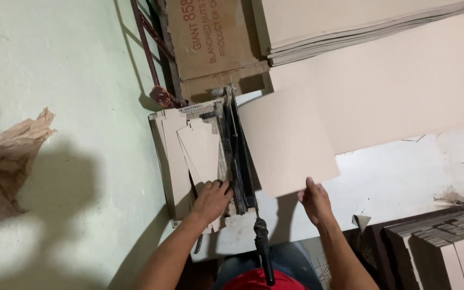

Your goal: The person uses a manual paper cutter to trim large sheets of beige paper into smaller rectangular pieces. They align the paper against the guide, pull the lever to cut, and then stack the resulting pieces on the table.

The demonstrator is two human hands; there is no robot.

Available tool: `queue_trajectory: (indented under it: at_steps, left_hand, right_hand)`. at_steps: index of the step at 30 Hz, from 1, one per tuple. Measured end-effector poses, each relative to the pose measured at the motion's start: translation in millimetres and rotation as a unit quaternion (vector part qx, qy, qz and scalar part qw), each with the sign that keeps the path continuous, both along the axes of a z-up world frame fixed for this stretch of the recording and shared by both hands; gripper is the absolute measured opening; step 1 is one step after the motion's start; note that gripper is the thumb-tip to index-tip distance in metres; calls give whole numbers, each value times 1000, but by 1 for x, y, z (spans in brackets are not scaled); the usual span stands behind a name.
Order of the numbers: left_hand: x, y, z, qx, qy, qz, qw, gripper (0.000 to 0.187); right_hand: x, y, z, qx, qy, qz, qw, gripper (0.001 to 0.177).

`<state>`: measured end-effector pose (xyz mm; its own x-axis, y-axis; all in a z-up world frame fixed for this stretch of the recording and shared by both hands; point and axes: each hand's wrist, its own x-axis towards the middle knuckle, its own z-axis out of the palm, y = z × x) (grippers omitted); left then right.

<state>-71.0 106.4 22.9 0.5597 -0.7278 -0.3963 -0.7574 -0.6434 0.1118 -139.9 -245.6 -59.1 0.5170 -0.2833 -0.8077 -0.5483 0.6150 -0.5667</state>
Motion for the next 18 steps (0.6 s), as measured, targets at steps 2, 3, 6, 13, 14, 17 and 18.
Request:
queue_trajectory:
  at_steps: [2,3,6,13,14,17,18]
  left_hand:
    - [11,-11,20,-7,30,69,997,27]
    - [15,-15,26,-8,32,71,997,27]
    - [27,-29,48,-20,5,132,991,40]
    - [68,-83,80,120,150,293,937,88]
    - [72,-88,82,162,170,301,924,97]
    - [60,-88,8,190,147,290,926,98]
    - [59,-90,8,189,149,288,927,98]
  right_hand:
    - [-18,-3,3,-8,13,60,998,37]
    - [-20,8,17,-10,15,62,998,37]
    - [-19,41,44,-21,71,174,982,43]
    - [-2,57,37,-79,68,220,970,48]
    - [-2,58,35,-79,67,222,970,50]
    - [-4,46,26,-155,101,389,903,65]
    - [-1,54,45,-156,104,387,903,65]
